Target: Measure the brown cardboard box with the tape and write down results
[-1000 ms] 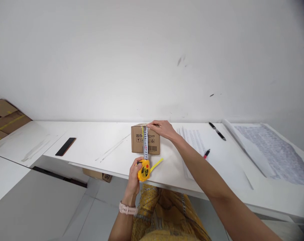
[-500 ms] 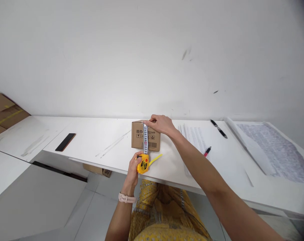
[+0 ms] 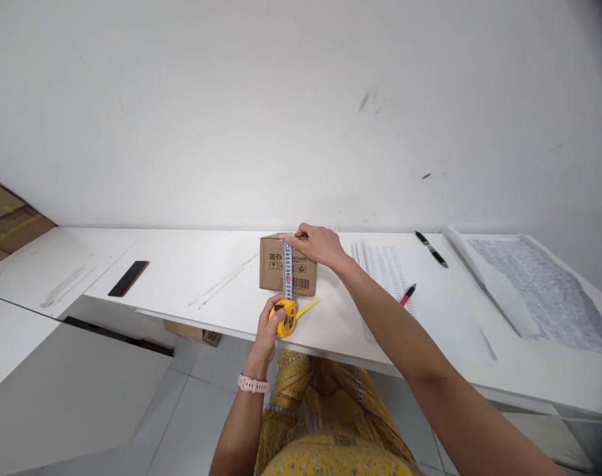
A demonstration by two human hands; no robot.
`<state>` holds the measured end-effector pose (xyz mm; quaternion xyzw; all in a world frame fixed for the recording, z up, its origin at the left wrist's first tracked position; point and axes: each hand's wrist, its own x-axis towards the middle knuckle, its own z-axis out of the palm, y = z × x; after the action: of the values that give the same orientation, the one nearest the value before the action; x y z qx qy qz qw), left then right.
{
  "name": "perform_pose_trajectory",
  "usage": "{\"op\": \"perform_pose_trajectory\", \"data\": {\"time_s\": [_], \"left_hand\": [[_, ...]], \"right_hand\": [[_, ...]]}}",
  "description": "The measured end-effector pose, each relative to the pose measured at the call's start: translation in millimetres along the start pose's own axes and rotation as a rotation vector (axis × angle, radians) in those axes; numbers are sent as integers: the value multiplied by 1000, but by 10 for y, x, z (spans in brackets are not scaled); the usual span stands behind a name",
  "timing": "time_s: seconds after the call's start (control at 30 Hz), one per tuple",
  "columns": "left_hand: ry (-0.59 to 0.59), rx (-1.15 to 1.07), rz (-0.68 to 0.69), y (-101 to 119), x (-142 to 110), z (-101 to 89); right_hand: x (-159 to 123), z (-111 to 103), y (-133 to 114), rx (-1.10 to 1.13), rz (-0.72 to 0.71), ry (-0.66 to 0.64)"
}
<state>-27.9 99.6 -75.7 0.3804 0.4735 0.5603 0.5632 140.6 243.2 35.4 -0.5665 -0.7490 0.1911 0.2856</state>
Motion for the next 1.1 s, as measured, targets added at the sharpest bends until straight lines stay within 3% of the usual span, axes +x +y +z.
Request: {"op": "perform_pose_trajectory", "data": {"time_s": [0.23, 0.37, 0.5, 0.6, 0.67, 0.77, 0.9, 1.0, 1.1], "left_hand": [[-13, -49, -50, 55, -68, 38], [-57, -306, -136, 126, -247, -60], [-42, -522, -84, 256, -557, -242], [-76, -453, 7, 368, -734, -334], [-104, -329, 25, 412, -796, -345], [-164, -105, 1, 395, -828, -287], [-292, 192, -42, 261, -829, -76], [-436, 293, -84, 166, -802, 189], [-580, 326, -100, 119, -736, 488]], "right_hand": [[-44, 8, -22, -17, -19, 26], [-104, 33, 7, -23, -58, 68], [-408, 295, 45, -13, -154, 231], [-730, 595, 44, 56, -382, 374], [-917, 699, 47, 123, -408, 439], [-1160, 560, 98, 376, -299, 447], [-1546, 51, 251, 825, -104, 482], [-1866, -179, 380, 892, -31, 453], [-2119, -141, 487, 822, 54, 408]]}}
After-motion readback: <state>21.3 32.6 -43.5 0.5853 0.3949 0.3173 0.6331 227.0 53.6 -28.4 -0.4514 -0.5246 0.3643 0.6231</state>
